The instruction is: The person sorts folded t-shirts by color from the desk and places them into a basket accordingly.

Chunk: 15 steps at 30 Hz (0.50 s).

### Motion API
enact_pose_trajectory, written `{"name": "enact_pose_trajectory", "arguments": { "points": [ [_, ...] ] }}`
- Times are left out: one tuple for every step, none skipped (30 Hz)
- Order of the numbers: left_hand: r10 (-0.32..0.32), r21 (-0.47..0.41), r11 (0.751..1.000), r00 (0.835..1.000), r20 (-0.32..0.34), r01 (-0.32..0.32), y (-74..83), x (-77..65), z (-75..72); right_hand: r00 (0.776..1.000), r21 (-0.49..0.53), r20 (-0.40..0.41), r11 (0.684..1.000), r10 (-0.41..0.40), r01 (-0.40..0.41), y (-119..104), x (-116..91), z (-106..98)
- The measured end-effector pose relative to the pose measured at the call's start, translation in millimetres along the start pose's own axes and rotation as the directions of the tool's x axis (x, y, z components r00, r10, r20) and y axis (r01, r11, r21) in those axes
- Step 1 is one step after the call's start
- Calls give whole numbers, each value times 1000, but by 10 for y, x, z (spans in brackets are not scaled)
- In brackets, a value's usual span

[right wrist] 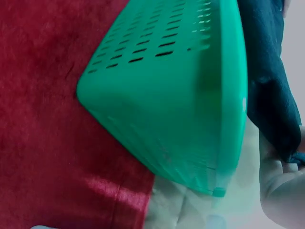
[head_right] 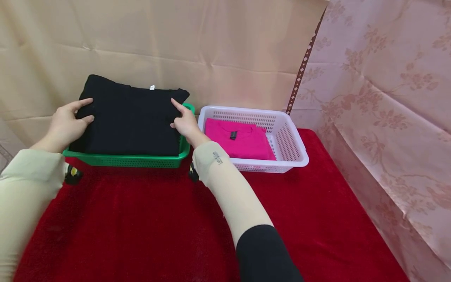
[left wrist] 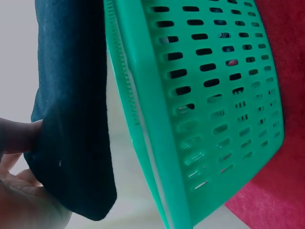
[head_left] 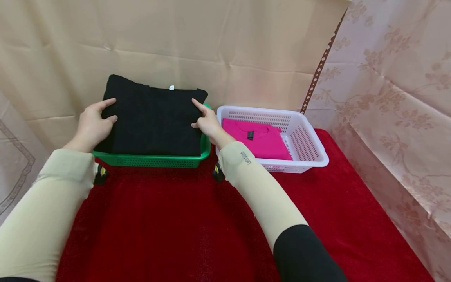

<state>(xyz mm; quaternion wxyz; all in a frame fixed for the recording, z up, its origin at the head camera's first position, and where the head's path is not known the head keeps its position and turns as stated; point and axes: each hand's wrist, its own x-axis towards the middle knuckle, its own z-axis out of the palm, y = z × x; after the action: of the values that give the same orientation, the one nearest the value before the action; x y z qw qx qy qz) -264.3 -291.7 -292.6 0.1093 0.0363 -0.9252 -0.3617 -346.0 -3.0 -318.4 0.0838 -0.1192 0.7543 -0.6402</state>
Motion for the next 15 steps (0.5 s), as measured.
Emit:
{"name": "enact_pose_trajectory", "arguments": {
  "points": [
    [3,2,1000,1000,0,-3,-1,14,15,1000,-14,-7,1000,-5,5,12,8,1],
    [7,6,1000,1000,-1,-7,-2,25,32,1000,-29,-13,1000,-9,9,24,15,3],
    [8,11,1000,1000,0,-8,-5,36,49,1000,-38,-18,999,-13,12,35,17,4],
    [9,16,1000,1000,1,-10,-10,46,64,1000,-46,-18,999,-9,8,49,20,5],
    [11,22,1000,1000,1,-11,-19,53,78,1000,-53,-19,999,-10,9,60,20,5],
    [10,24,1000,1000,3,-10,-29,60,89,1000,-61,-18,998,-8,7,71,17,8],
    [9,24,1000,1000,4,-9,-39,66,98,1000,-72,-16,997,-5,3,82,17,9],
    [9,28,1000,1000,2,-9,-47,71,105,1000,-81,-14,997,-8,7,92,15,11],
    [7,31,1000,1000,2,-8,-57,76,111,1000,-89,-13,996,-11,10,102,14,15],
    [5,30,1000,1000,3,-5,-67,81,117,1000,-106,-14,994,-9,8,113,15,19],
    [1,32,999,1000,4,-1,-77,85,123,1000,-125,-17,992,-12,10,122,16,24],
    [-5,34,999,1000,7,5,-85,90,131,1000,-146,-19,989,-9,6,133,18,30],
    [-5,38,999,1000,7,5,-96,95,140,1000,-170,-22,985,-4,0,142,22,36],
    [-5,44,999,1000,7,5,-108,98,149,1000,-194,-25,981,-3,-2,153,26,44],
    [-3,48,999,1000,7,3,-121,100,159,1000,-226,-29,974,-3,-4,163,31,52]
  ]
}}
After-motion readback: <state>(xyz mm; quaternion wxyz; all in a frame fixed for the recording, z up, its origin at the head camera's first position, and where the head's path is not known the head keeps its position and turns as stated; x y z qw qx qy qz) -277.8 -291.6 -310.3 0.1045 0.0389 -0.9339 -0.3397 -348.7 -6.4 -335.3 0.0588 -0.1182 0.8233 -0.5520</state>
